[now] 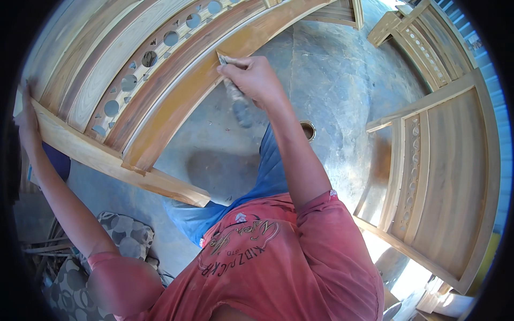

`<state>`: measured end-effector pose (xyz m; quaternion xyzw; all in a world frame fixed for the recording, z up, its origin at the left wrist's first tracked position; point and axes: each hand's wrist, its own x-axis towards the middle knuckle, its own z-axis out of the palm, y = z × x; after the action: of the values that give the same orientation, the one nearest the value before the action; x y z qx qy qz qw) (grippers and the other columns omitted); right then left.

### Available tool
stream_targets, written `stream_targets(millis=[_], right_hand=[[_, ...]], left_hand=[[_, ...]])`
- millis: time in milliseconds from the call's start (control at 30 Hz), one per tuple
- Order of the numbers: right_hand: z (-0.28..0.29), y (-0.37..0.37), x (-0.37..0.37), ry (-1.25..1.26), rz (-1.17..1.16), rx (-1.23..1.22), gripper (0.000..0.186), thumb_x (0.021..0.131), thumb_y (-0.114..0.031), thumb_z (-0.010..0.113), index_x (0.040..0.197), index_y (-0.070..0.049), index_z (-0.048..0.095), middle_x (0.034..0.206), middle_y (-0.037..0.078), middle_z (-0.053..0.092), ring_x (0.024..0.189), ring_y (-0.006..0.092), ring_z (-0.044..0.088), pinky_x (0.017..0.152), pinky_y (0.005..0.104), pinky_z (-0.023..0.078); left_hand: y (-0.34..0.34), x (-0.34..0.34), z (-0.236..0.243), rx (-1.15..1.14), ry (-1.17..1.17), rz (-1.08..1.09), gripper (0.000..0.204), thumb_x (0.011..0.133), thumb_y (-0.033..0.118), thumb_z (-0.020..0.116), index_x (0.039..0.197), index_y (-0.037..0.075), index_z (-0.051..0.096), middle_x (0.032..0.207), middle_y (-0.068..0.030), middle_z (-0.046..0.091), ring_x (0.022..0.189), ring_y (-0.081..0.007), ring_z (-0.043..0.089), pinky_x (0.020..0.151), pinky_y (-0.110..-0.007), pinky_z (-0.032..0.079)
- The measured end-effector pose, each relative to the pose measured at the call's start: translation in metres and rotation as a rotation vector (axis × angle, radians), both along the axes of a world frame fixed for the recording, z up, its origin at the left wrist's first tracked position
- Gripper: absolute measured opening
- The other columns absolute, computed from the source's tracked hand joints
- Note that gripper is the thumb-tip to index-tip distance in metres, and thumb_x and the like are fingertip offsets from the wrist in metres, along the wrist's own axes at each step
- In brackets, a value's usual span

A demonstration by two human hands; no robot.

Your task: Varnishing a large wooden furniture frame with a brush.

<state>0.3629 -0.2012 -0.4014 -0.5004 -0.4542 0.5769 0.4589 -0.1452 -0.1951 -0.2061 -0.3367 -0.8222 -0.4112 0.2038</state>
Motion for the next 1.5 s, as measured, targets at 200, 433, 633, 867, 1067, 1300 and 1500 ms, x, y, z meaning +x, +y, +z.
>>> stream_targets(millis=[200,433,633,867,1067,1300,1500], right_hand=[[-0.021,0.044,0.026,-0.03,-0.285,0.13,0.039,0.086,-0.023,0.069,0.105,0.011,0.073,0.067,0.006,0.063,0.052,0.0122,0.05,0.047,0.0245,0.043],[-0.007,0.053,0.009,-0.113,-0.219,0.128,0.032,0.087,-0.021,0.072,0.1,0.007,0.074,0.068,0.004,0.059,0.05,0.0104,0.048,0.047,0.0242,0.042],[0.008,0.024,0.017,-0.293,-0.023,0.103,0.033,0.088,-0.02,0.071,0.106,0.007,0.073,0.07,0.004,0.06,0.055,0.0101,0.048,0.052,0.0228,0.041],[-0.072,0.02,0.059,-0.458,-0.14,0.46,0.038,0.093,-0.013,0.067,0.128,0.001,0.066,0.092,0.009,0.062,0.066,0.016,0.054,0.062,0.027,0.045],[-0.091,0.024,0.041,-0.669,-0.171,0.736,0.042,0.093,-0.008,0.065,0.135,-0.008,0.064,0.104,0.013,0.058,0.077,0.023,0.055,0.072,0.0321,0.047],[-0.09,0.049,0.035,-0.704,-0.232,0.801,0.044,0.09,-0.007,0.066,0.133,-0.013,0.066,0.101,0.016,0.058,0.082,0.0273,0.055,0.076,0.0355,0.047],[-0.064,0.035,0.068,-0.936,0.011,0.589,0.033,0.089,-0.011,0.067,0.121,-0.005,0.07,0.086,0.014,0.062,0.07,0.0243,0.056,0.069,0.0343,0.049]], left_hand=[[0.001,0.01,-0.003,-0.011,0.064,0.032,0.115,0.068,0.089,0.06,0.12,-0.013,0.067,0.113,-0.0265,0.069,0.094,-0.0302,0.072,0.084,-0.037,0.057],[-0.004,0.013,-0.002,-0.014,0.038,0.038,0.114,0.068,0.089,0.059,0.122,-0.012,0.065,0.115,-0.0266,0.069,0.096,-0.0306,0.071,0.086,-0.037,0.056],[-0.007,0.014,0.002,-0.054,-0.061,-0.027,0.114,0.07,0.087,0.059,0.128,-0.01,0.062,0.122,-0.0265,0.066,0.102,-0.0307,0.07,0.092,-0.036,0.053],[-0.001,0.022,0.006,-0.052,0.009,-0.04,0.108,0.072,0.085,0.062,0.119,-0.013,0.067,0.112,-0.0264,0.07,0.092,-0.0294,0.071,0.083,-0.036,0.057],[-0.004,0.003,0.004,-0.053,0.018,-0.019,0.109,0.071,0.085,0.062,0.119,-0.013,0.067,0.113,-0.0262,0.069,0.094,-0.0292,0.071,0.084,-0.036,0.056],[-0.001,-0.002,0.007,-0.051,0.021,0.001,0.109,0.071,0.086,0.061,0.119,-0.012,0.067,0.114,-0.0259,0.069,0.096,-0.0291,0.071,0.085,-0.035,0.056],[0.003,-0.006,0.007,-0.03,0.017,-0.001,0.11,0.071,0.086,0.061,0.12,-0.012,0.067,0.115,-0.0256,0.069,0.097,-0.0289,0.07,0.086,-0.035,0.055]])
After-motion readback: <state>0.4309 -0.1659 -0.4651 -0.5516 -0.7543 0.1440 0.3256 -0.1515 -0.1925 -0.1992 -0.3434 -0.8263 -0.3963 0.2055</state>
